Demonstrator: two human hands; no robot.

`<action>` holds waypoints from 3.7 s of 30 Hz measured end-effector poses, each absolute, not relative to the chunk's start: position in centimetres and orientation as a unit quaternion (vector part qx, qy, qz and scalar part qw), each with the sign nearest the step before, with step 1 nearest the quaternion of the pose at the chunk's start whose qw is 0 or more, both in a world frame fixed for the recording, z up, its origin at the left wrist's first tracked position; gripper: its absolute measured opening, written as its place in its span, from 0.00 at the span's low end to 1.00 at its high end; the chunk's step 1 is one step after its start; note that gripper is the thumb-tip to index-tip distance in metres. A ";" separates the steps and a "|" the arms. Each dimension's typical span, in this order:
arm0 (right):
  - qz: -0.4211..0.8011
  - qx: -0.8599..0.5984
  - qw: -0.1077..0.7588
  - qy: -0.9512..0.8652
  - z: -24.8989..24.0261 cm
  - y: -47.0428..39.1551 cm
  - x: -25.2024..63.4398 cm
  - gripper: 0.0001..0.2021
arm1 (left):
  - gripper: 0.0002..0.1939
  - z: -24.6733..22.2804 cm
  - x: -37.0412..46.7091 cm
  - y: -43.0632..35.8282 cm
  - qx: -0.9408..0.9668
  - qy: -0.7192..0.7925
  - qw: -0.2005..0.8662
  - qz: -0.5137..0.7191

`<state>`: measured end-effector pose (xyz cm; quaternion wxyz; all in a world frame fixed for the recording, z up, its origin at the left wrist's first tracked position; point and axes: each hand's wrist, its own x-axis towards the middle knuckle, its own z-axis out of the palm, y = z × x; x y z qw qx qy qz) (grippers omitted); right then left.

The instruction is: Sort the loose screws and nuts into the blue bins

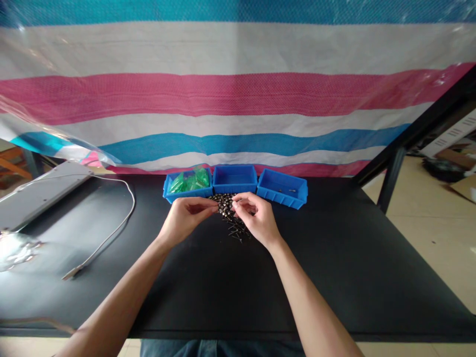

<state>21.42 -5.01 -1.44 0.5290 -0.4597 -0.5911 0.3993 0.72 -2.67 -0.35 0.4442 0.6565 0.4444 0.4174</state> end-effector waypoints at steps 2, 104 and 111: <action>0.411 -0.449 0.516 -0.603 -1.5 -5.0 21.3 0.12 | 0.11 -0.4 1.0 -2.7 0.631 0.442 0.476 0.424; 0.496 -0.424 0.501 -0.568 -1.5 -4.5 21.9 0.13 | 0.14 -1.6 1.4 -2.3 0.594 0.431 0.522 0.435; 0.506 -0.418 0.475 -0.587 -1.5 -4.8 21.7 0.12 | 0.19 -1.4 1.8 -2.6 0.554 0.399 0.585 0.439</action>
